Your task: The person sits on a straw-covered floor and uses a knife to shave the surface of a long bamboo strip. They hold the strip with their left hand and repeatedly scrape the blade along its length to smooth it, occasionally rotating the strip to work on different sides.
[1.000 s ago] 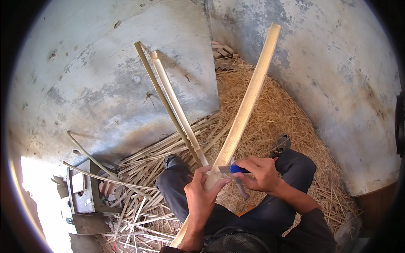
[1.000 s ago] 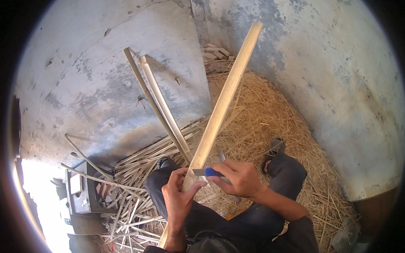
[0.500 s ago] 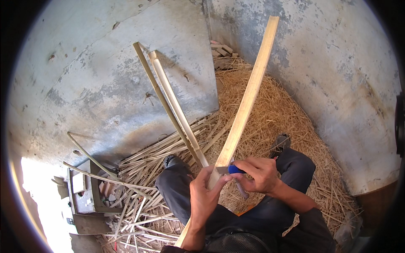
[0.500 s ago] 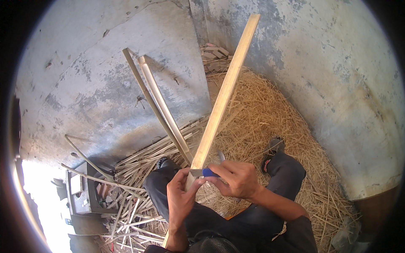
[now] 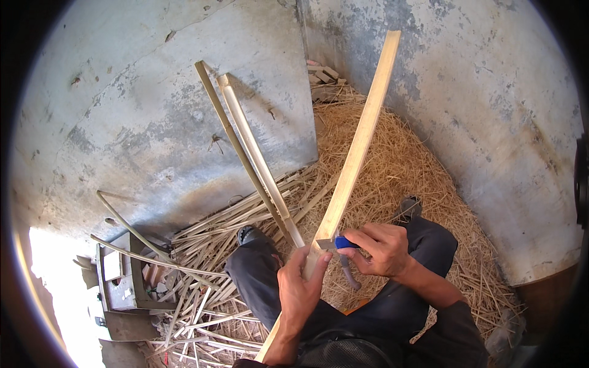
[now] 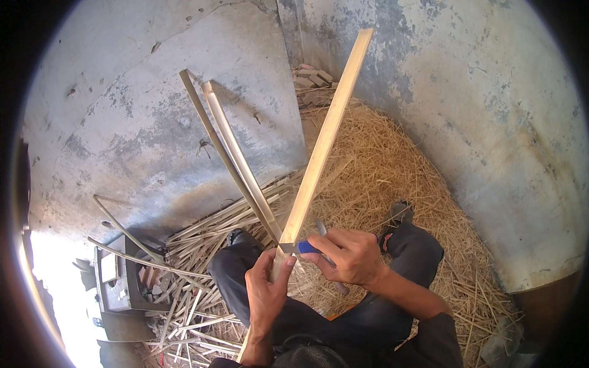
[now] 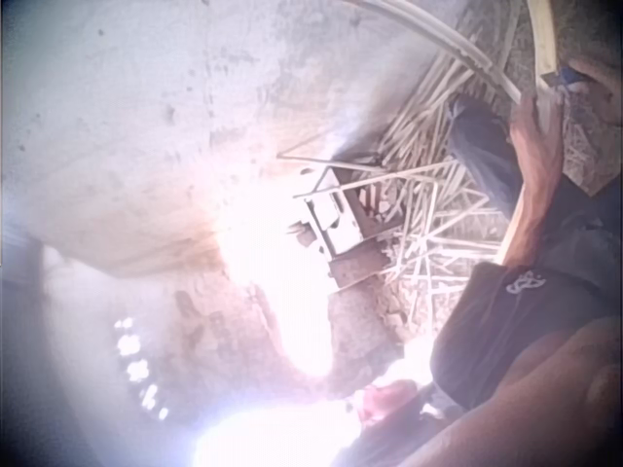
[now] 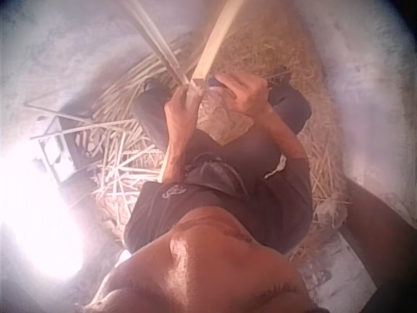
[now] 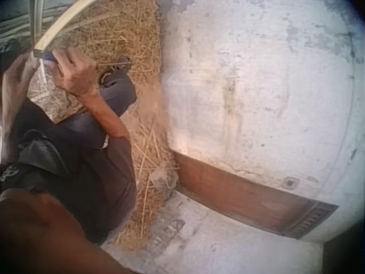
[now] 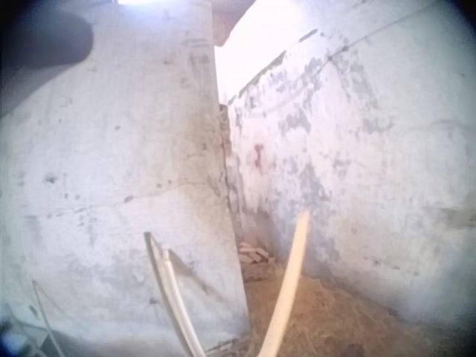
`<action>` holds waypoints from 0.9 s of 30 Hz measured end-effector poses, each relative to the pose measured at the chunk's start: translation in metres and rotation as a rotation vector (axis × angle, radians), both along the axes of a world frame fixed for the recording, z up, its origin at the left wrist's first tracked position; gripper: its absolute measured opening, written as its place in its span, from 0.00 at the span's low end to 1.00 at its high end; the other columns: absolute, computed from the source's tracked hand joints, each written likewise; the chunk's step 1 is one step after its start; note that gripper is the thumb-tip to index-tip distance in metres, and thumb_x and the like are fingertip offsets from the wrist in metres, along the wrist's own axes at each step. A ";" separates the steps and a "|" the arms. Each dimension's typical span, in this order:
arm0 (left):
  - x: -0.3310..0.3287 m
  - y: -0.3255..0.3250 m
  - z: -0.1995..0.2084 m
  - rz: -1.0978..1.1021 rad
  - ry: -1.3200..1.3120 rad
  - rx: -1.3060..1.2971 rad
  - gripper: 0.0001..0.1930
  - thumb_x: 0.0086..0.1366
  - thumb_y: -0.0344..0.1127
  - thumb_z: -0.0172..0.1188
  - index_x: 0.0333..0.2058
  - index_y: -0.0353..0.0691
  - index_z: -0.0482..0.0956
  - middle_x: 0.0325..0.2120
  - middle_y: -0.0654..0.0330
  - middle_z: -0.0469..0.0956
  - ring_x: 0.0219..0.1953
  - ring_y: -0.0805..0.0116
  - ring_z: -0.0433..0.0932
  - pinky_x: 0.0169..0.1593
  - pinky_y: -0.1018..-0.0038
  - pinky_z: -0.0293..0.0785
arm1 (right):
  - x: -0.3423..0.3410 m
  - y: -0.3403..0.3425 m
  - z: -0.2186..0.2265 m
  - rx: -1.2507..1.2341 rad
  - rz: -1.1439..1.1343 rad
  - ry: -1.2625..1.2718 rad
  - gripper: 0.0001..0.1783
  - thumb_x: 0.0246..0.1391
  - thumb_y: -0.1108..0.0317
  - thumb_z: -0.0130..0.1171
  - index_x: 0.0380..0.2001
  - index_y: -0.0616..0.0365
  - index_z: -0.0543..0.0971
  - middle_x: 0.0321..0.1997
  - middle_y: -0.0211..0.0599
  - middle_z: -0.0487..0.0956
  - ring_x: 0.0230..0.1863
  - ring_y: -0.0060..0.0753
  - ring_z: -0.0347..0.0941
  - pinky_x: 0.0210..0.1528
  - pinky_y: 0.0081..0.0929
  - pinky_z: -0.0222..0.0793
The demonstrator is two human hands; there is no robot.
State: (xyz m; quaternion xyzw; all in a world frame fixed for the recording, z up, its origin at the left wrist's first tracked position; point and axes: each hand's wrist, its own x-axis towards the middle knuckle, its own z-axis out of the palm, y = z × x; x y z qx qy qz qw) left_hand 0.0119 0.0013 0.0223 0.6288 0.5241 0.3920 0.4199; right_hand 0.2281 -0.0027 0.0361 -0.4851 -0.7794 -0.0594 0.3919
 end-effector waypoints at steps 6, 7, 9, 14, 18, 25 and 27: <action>-0.012 -0.024 0.004 -0.017 0.112 -0.070 0.14 0.71 0.33 0.72 0.47 0.28 0.85 0.25 0.62 0.82 0.28 0.82 0.71 0.31 0.77 0.67 | 0.050 0.035 0.014 0.118 -0.277 0.173 0.12 0.62 0.59 0.74 0.42 0.56 0.88 0.30 0.38 0.84 0.26 0.40 0.82 0.27 0.34 0.76; -0.015 -0.031 0.003 -0.030 0.111 -0.089 0.14 0.71 0.34 0.73 0.46 0.28 0.85 0.24 0.62 0.81 0.27 0.82 0.71 0.31 0.77 0.66 | 0.061 0.040 0.018 0.115 -0.278 0.202 0.13 0.63 0.60 0.74 0.42 0.58 0.89 0.32 0.41 0.86 0.27 0.40 0.84 0.28 0.34 0.77; -0.023 -0.041 -0.016 -0.037 0.087 -0.076 0.18 0.69 0.40 0.75 0.45 0.30 0.84 0.23 0.49 0.83 0.23 0.68 0.82 0.30 0.68 0.74 | 0.070 0.038 0.019 0.096 -0.279 0.226 0.13 0.62 0.61 0.74 0.42 0.61 0.88 0.34 0.44 0.87 0.29 0.41 0.85 0.30 0.33 0.78; -0.033 -0.042 -0.015 -0.049 0.092 -0.079 0.17 0.70 0.40 0.75 0.45 0.30 0.84 0.22 0.50 0.83 0.23 0.69 0.80 0.30 0.70 0.73 | 0.069 0.039 0.019 0.116 -0.244 0.185 0.15 0.62 0.61 0.75 0.42 0.62 0.88 0.35 0.44 0.88 0.30 0.41 0.86 0.32 0.34 0.79; -0.038 -0.045 -0.007 -0.036 0.106 -0.166 0.16 0.70 0.39 0.74 0.45 0.30 0.85 0.23 0.50 0.83 0.23 0.70 0.81 0.30 0.70 0.74 | 0.072 0.049 0.026 0.065 -0.219 0.207 0.17 0.63 0.57 0.74 0.43 0.62 0.89 0.32 0.42 0.88 0.27 0.36 0.84 0.30 0.33 0.77; -0.067 -0.069 -0.038 -0.124 0.116 -0.272 0.14 0.72 0.37 0.72 0.47 0.30 0.86 0.25 0.65 0.83 0.29 0.83 0.76 0.32 0.78 0.71 | 0.177 0.101 0.025 -0.004 -0.549 0.286 0.25 0.70 0.46 0.66 0.44 0.62 0.90 0.25 0.34 0.84 0.23 0.25 0.74 0.27 0.30 0.66; -0.078 -0.074 -0.040 -0.129 0.116 -0.312 0.14 0.73 0.37 0.72 0.47 0.31 0.86 0.26 0.64 0.85 0.31 0.82 0.79 0.35 0.78 0.74 | 0.196 0.106 0.029 -0.013 -0.589 0.270 0.26 0.70 0.44 0.65 0.45 0.60 0.91 0.24 0.33 0.83 0.24 0.24 0.74 0.28 0.30 0.66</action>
